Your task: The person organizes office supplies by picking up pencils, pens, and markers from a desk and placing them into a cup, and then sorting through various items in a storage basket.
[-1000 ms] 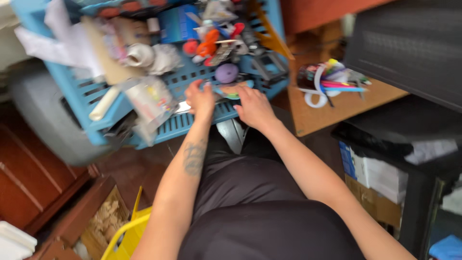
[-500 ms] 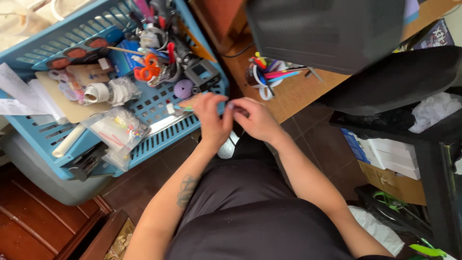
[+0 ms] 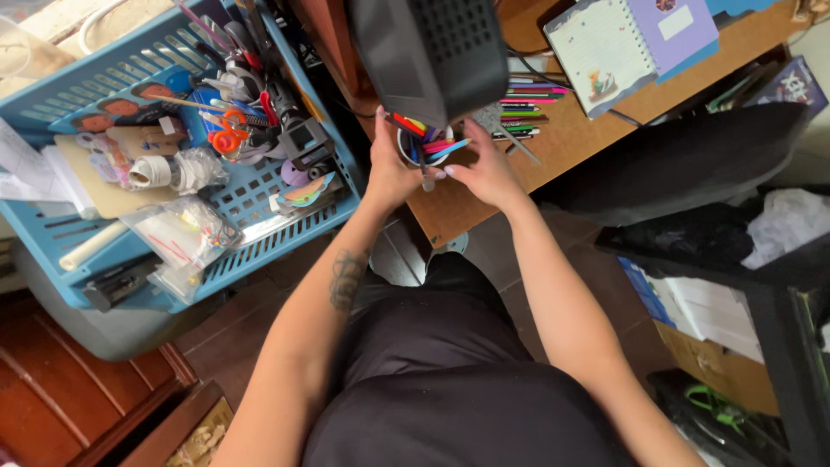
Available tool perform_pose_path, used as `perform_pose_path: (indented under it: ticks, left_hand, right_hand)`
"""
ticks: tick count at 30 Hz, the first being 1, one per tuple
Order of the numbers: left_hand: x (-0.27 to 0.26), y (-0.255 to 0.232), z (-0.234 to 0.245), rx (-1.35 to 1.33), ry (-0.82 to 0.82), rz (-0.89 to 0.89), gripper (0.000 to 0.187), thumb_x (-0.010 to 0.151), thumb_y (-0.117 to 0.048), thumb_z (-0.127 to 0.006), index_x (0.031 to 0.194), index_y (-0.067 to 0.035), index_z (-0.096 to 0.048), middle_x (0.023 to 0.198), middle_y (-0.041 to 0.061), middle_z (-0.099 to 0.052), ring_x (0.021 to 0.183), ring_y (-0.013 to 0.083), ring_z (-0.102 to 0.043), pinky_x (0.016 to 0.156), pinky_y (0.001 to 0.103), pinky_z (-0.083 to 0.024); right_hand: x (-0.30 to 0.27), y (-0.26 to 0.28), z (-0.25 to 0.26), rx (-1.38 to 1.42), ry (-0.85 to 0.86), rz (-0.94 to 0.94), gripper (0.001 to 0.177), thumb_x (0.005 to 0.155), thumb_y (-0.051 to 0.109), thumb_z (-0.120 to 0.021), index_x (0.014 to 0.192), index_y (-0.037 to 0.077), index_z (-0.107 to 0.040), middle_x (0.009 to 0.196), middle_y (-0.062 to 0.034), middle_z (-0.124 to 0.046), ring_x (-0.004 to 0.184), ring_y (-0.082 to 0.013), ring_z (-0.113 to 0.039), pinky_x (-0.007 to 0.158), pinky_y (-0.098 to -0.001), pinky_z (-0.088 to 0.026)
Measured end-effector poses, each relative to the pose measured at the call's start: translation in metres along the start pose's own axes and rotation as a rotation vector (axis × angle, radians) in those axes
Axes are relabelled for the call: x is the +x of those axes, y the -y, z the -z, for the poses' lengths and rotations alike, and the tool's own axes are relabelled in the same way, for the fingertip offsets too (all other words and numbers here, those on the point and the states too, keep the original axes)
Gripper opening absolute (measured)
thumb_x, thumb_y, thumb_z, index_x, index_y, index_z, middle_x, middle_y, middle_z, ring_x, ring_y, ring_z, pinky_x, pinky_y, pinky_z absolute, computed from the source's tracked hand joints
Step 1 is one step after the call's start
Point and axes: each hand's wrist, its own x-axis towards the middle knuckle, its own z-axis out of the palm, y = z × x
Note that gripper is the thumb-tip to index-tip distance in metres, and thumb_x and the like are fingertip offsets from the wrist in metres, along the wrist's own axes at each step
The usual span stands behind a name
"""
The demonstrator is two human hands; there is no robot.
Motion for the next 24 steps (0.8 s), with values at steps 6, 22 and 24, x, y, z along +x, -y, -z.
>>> perform_pose_path:
  ticks: [6, 22, 24]
  left_hand:
    - [-0.009, -0.004, -0.020, 0.097, -0.034, 0.044, 0.096, 0.057, -0.005, -0.098, 0.139, -0.005, -0.048, 0.128, 0.013, -0.063, 0.123, 0.0300, -0.065, 0.107, 0.040, -0.053]
    - [-0.018, 0.022, -0.098, 0.614, -0.141, -0.024, 0.063, 0.069, -0.023, -0.086, 0.128, -0.018, -0.063, 0.152, 0.018, -0.044, 0.142, 0.0482, -0.034, 0.114, 0.058, -0.031]
    - [-0.015, 0.016, -0.108, 0.689, -0.115, 0.006, 0.059, 0.071, -0.017, -0.081, 0.128, -0.021, -0.066, 0.150, 0.011, -0.050, 0.146, 0.0456, -0.032, 0.115, 0.062, -0.024]
  right_hand:
    - [0.018, 0.006, 0.001, 0.318, 0.135, 0.114, 0.090, 0.086, 0.006, -0.076, 0.163, 0.005, -0.029, 0.156, -0.0138, -0.050, 0.140, -0.0215, -0.051, 0.114, -0.0334, -0.043]
    - [-0.007, 0.015, 0.062, -0.026, 0.107, 0.117, 0.034, 0.092, 0.012, -0.074, 0.125, 0.005, -0.068, 0.125, -0.0137, -0.069, 0.106, -0.0212, -0.068, 0.091, -0.0319, -0.052]
    - [-0.013, 0.021, 0.068, -0.025, 0.132, -0.006, 0.041, 0.090, 0.014, -0.074, 0.129, 0.007, -0.064, 0.123, -0.0123, -0.069, 0.100, -0.0197, -0.070, 0.087, -0.0303, -0.055]
